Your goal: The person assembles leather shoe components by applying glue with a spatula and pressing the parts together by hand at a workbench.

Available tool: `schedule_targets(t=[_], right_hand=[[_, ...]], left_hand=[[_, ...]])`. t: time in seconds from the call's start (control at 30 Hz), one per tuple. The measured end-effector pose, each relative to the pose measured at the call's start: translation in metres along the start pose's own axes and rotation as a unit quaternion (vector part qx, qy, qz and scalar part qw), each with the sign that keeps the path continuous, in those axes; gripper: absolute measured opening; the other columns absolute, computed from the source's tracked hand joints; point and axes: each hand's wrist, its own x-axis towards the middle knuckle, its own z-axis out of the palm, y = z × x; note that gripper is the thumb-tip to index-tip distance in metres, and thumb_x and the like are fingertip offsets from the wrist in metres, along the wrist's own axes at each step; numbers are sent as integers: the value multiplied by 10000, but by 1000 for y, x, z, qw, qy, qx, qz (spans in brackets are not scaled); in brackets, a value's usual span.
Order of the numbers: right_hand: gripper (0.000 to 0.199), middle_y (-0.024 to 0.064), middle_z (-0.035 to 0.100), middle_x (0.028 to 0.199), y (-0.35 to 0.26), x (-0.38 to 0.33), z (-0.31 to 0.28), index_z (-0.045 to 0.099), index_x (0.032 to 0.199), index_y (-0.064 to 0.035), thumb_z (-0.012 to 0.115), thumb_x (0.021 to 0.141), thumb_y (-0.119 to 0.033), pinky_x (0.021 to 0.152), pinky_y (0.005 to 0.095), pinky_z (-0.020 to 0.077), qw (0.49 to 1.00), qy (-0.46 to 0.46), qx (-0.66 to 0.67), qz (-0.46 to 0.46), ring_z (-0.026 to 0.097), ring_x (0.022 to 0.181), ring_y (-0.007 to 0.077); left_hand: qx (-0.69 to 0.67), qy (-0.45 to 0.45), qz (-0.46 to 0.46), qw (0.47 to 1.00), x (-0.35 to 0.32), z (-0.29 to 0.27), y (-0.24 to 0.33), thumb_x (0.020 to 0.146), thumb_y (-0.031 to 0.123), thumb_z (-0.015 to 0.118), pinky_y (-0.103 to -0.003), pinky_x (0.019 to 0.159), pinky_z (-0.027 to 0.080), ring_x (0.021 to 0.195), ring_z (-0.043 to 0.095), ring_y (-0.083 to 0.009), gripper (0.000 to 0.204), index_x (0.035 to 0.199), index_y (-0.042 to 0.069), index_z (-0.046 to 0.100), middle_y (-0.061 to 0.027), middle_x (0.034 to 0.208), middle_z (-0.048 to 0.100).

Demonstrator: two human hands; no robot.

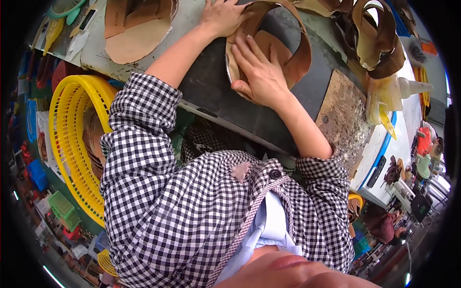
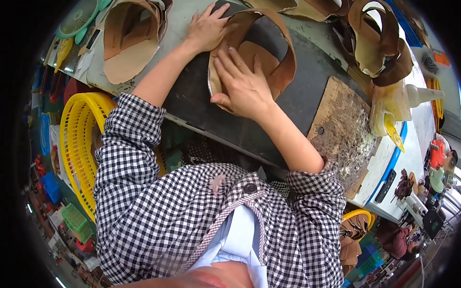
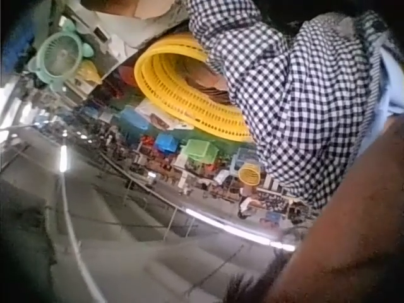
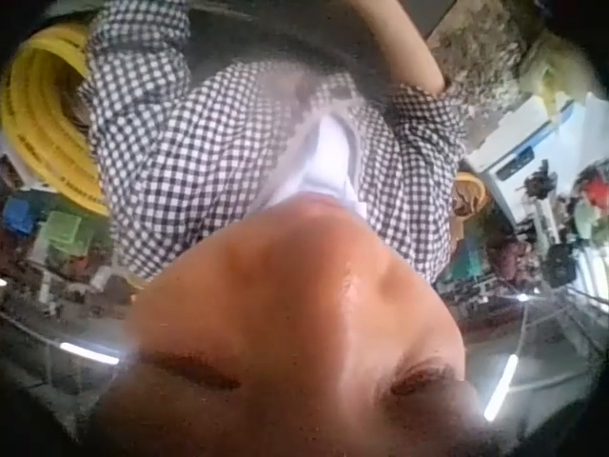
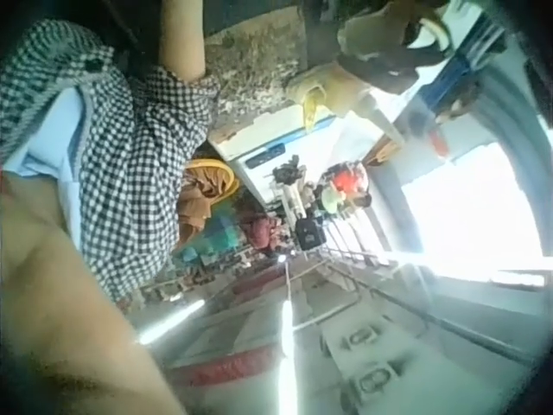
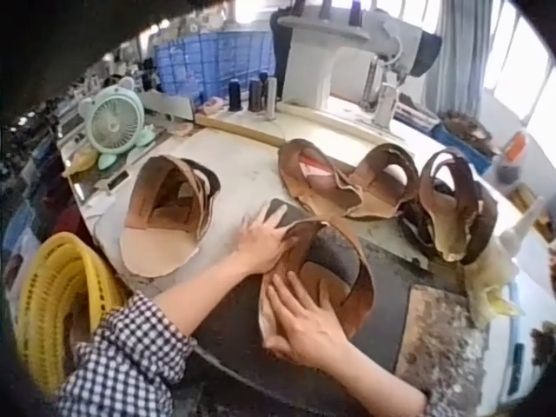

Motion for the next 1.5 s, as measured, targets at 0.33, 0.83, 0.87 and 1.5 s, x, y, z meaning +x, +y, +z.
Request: schedule_targets(t=[0.33,0.83,0.87,1.5], right_hand=[[602,118,370,1328,-6,-8,-5,401,1252,-35,478,816,-442,1018,511,210,987,-17,135,-84,302,1258,257],[242,58,589,929,27,-97,-36,573,845,-42,608,606,-30,729,327,468,988,155,17,-5,564,830,221],[247,57,586,914,25,-99,-34,575,851,-41,615,608,-23,721,316,468,986,168,17,4,560,812,215],[210,63,512,968,11,-92,-14,587,836,-117,594,626,-113,772,361,399,972,190,-71,119,499,879,231]], left_hand=[[113,-52,-27,992,-3,11,-8,823,412,500,-469,920,360,1192,374,-304,339,1086,216,587,-30,1302,412],[-183,-136,323,918,-24,-28,87,699,180,636,-300,699,460,782,546,-193,125,779,84,630,-20,757,569],[-162,-146,336,916,-21,-25,89,698,195,635,-300,688,459,767,542,-188,117,759,95,635,-14,748,565],[-292,-190,164,923,-12,-4,97,762,127,588,-329,593,440,652,558,-240,135,756,19,507,-97,689,546]])
